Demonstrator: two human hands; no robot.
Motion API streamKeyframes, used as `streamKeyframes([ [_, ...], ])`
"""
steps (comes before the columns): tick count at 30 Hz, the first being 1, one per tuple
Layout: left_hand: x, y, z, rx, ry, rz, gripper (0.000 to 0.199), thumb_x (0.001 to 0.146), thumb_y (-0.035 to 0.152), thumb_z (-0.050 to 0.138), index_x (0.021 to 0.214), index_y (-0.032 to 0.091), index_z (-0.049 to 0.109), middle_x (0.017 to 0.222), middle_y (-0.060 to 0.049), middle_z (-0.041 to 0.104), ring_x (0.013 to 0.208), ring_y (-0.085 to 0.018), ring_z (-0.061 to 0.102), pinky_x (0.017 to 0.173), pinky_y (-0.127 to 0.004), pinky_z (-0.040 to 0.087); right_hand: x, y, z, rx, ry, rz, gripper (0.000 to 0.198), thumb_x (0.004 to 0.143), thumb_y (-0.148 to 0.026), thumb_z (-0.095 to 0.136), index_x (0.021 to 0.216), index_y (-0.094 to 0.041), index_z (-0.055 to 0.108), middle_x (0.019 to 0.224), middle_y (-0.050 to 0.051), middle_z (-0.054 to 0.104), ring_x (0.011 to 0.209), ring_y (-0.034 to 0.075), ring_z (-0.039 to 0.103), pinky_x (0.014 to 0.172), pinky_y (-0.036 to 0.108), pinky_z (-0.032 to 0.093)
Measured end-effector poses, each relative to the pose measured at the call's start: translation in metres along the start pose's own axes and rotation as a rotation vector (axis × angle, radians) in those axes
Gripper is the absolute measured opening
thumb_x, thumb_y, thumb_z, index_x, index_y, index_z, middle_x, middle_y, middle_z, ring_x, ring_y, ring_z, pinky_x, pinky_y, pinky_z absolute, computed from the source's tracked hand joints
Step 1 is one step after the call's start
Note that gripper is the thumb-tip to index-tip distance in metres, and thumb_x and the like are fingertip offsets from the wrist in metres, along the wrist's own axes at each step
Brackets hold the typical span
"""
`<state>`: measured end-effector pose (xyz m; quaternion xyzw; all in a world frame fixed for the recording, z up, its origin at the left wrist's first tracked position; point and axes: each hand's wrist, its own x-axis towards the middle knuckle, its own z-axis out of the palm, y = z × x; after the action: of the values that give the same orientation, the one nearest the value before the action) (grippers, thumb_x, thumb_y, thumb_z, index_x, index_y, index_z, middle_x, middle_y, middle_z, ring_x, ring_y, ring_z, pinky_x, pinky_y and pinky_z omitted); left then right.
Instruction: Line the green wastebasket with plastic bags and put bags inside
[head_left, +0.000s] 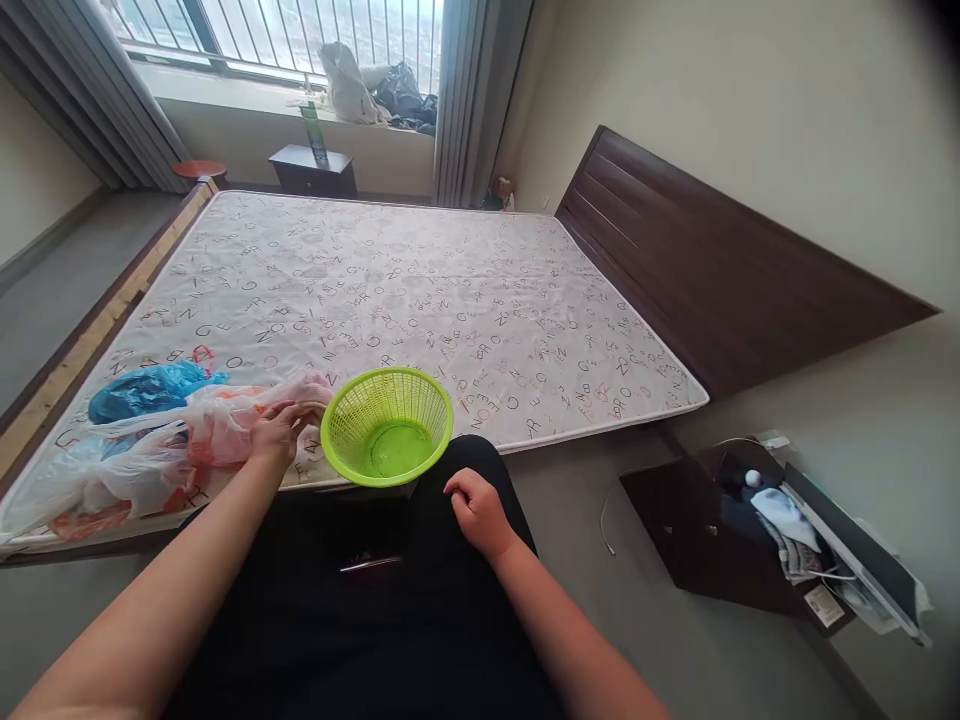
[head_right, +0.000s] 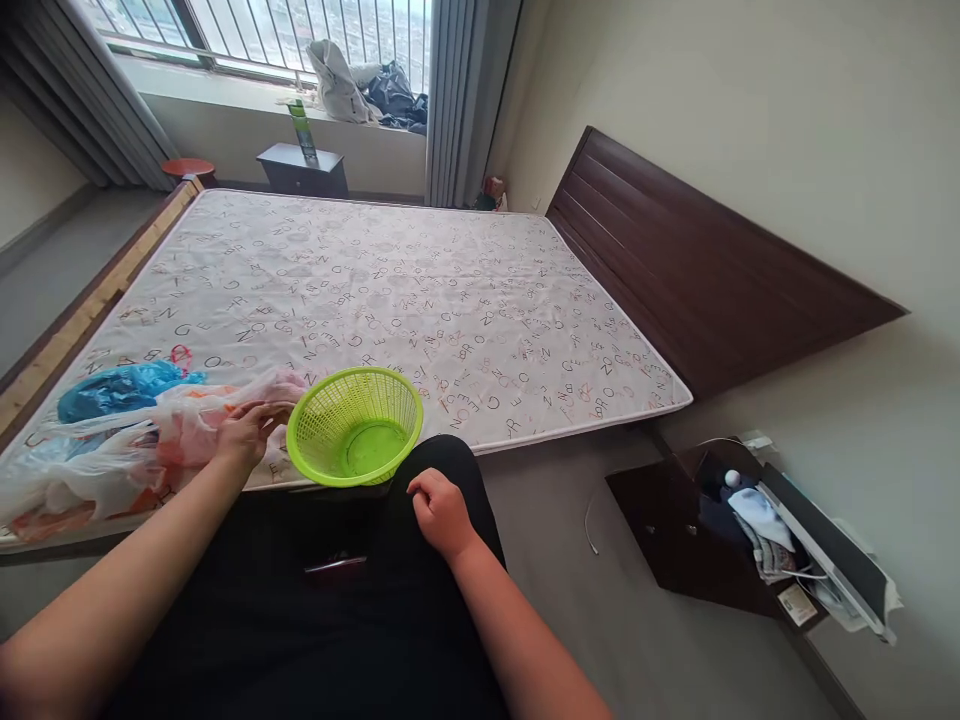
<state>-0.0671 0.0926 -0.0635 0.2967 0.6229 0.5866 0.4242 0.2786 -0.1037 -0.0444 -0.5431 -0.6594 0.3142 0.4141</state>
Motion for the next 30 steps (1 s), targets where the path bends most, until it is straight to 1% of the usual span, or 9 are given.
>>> streamKeyframes([
  [4,-0.013,0.073,-0.001,-0.448,-0.06,0.053,0.027,0.063,0.007,0.064,0.081,0.017,0.048,0.074,0.006,0.064,0.083,-0.013,0.068,0.09,-0.036,0.058,0.004,-0.001,0.002,0.047,-0.015,0.046,0.023,0.086,-0.009,0.048,0.084,-0.022,0.067,0.085,0.003,0.066,0.083,0.018,0.063,0.078,0.029,0.049],
  [8,-0.053,0.164,0.001,-0.72,-0.281,0.257,0.019,0.065,0.007,0.057,0.075,0.019,0.045,0.066,0.006,0.053,0.069,-0.008,0.058,0.091,-0.029,0.057,0.006,-0.006,0.005,0.067,-0.033,0.073,0.023,0.085,-0.01,0.048,0.084,-0.021,0.067,0.086,0.003,0.067,0.083,0.018,0.064,0.078,0.03,0.049],
  [12,-0.094,0.204,0.012,-0.856,-0.408,0.271,0.018,0.071,0.016,0.055,0.089,0.018,0.055,0.075,0.003,0.059,0.077,-0.011,0.062,0.084,-0.023,0.058,0.008,-0.011,0.008,0.078,-0.045,0.08,0.023,0.085,-0.01,0.048,0.083,-0.022,0.068,0.085,0.002,0.067,0.083,0.018,0.064,0.077,0.03,0.049],
  [17,-0.114,0.158,0.05,-0.902,-0.36,-0.147,0.019,0.073,0.01,0.052,0.09,0.02,0.055,0.074,0.002,0.065,0.073,-0.011,0.066,0.091,-0.027,0.061,0.008,-0.014,0.008,0.089,-0.066,0.09,0.023,0.085,-0.011,0.048,0.083,-0.022,0.068,0.086,0.003,0.068,0.084,0.018,0.065,0.078,0.03,0.049],
  [20,-0.125,0.11,0.065,-0.597,-0.293,-0.473,0.019,0.074,0.006,0.053,0.088,0.019,0.057,0.082,-0.003,0.069,0.08,-0.015,0.071,0.083,-0.031,0.064,0.007,-0.013,0.008,0.103,-0.077,0.1,0.022,0.085,-0.012,0.048,0.084,-0.022,0.068,0.086,0.003,0.069,0.084,0.018,0.065,0.079,0.031,0.049],
  [22,-0.134,0.082,0.063,-0.362,-0.311,-0.563,0.016,0.075,0.008,0.06,0.087,0.018,0.058,0.084,-0.005,0.069,0.083,-0.018,0.073,0.077,-0.031,0.063,0.008,-0.012,0.009,0.118,-0.074,0.102,0.022,0.086,-0.013,0.048,0.084,-0.022,0.068,0.086,0.003,0.069,0.085,0.018,0.065,0.08,0.031,0.049],
  [24,-0.142,0.06,0.053,-0.117,-0.395,-0.507,0.018,0.076,0.014,0.068,0.092,0.018,0.061,0.089,-0.007,0.071,0.083,-0.021,0.073,0.071,-0.03,0.061,0.009,-0.009,0.01,0.131,-0.069,0.109,0.021,0.086,-0.015,0.048,0.084,-0.021,0.068,0.085,0.003,0.069,0.084,0.018,0.065,0.08,0.031,0.049],
  [26,-0.145,0.044,0.039,0.143,-0.374,-0.282,0.022,0.077,0.022,0.072,0.097,0.018,0.064,0.091,-0.007,0.071,0.081,-0.022,0.072,0.071,-0.033,0.06,0.01,-0.007,0.011,0.131,-0.07,0.114,0.021,0.087,-0.016,0.049,0.083,-0.021,0.068,0.085,0.003,0.069,0.084,0.018,0.065,0.079,0.031,0.049],
  [30,-0.132,0.015,0.014,0.44,0.003,0.342,0.033,0.078,0.027,0.071,0.109,0.02,0.065,0.113,-0.01,0.068,0.107,-0.028,0.066,0.101,-0.048,0.051,0.012,-0.012,0.01,0.105,-0.026,0.073,0.02,0.086,-0.016,0.048,0.083,-0.021,0.068,0.084,0.003,0.068,0.082,0.019,0.064,0.078,0.032,0.05],
])
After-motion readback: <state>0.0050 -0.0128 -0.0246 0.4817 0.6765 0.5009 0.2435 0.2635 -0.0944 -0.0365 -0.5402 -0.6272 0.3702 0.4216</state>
